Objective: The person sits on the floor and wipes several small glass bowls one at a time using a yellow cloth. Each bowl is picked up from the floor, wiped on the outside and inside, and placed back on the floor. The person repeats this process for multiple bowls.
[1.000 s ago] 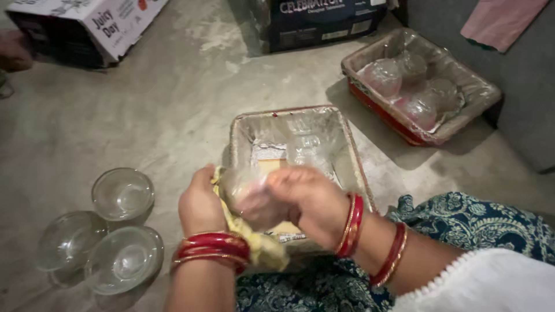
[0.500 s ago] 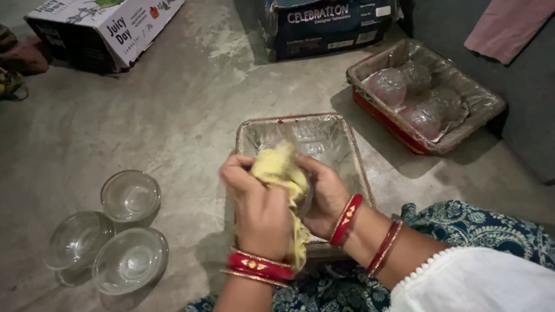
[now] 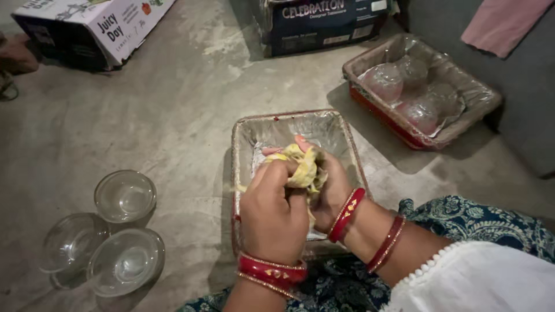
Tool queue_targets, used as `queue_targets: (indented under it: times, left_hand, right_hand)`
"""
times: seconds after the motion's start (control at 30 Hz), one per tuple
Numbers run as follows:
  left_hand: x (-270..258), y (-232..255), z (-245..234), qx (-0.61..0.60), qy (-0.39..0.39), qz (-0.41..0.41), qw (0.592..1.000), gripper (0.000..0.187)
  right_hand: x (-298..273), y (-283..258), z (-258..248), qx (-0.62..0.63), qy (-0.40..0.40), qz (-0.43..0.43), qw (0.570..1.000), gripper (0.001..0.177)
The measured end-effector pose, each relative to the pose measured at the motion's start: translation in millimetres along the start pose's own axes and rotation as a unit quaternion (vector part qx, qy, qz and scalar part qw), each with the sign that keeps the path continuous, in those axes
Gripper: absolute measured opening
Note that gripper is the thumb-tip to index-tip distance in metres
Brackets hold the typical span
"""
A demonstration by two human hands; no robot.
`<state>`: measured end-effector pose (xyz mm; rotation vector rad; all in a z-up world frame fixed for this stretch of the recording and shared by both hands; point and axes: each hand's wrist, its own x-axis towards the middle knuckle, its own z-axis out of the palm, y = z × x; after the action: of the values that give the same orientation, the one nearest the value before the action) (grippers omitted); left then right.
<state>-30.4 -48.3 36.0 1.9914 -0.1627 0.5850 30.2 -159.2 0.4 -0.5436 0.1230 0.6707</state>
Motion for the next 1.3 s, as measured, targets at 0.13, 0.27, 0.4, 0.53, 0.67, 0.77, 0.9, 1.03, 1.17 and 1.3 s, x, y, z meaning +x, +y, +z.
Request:
queue_targets:
  times: [0.13, 0.27, 0.4, 0.53, 0.67, 0.77, 0.9, 1.03, 1.17, 1.3]
  left_hand:
    - [2, -2, -5, 0.173, 0.027, 0.147, 0.973, 0.027]
    - [5, -2, -8, 0.301, -0.021, 0.011, 0.953, 0.027]
    - [1, -3, 5, 0.285, -0.09, -0.178, 0.937, 0.03]
    - [-4, -8, 7, 0.069, -0.068, -0.299, 0.949, 0.031]
    - [-11, -12, 9, -0.029, 0.008, -0.054, 0.998, 0.037]
    - [-3, -22, 4, 0.043, -0.015, 0.075, 0.996, 0.03]
    - [3, -23, -4, 0.199, -0.021, 0.049, 0.979, 0.031]
    - [1, -19, -1, 0.269, -0.03, -0.111, 0.956, 0.042]
    - [2, -32, 14, 0.188, -0.073, -0.308, 0.93, 0.031]
    - [6, -35, 24, -0.157, 0.007, -0.321, 0.934, 0.037]
  right_hand:
    - [-1, 8, 3, -0.006, 0.063, 0.007, 0.998, 0.041]
    - [-2, 14, 4, -0.038, 0.08, -0.006, 0.996, 0.04]
    - [-8, 24, -3, -0.197, 0.067, -0.147, 0.967, 0.036]
    - [2, 19, -18, -0.13, 0.084, -0.103, 0.983, 0.037]
    - [15, 13, -28, 0.008, 0.071, -0.061, 0.996, 0.036]
    - [10, 22, -21, 0.019, 0.04, -0.006, 0.999, 0.031]
    - [-4, 24, 4, -0.035, 0.166, 0.008, 0.986, 0.041]
    - [-9, 25, 8, -0.168, 0.089, -0.117, 0.975, 0.036]
    - [0, 23, -10, -0.299, 0.033, -0.245, 0.922, 0.035]
    - [8, 24, -22, -0.156, -0.04, -0.169, 0.972, 0.033]
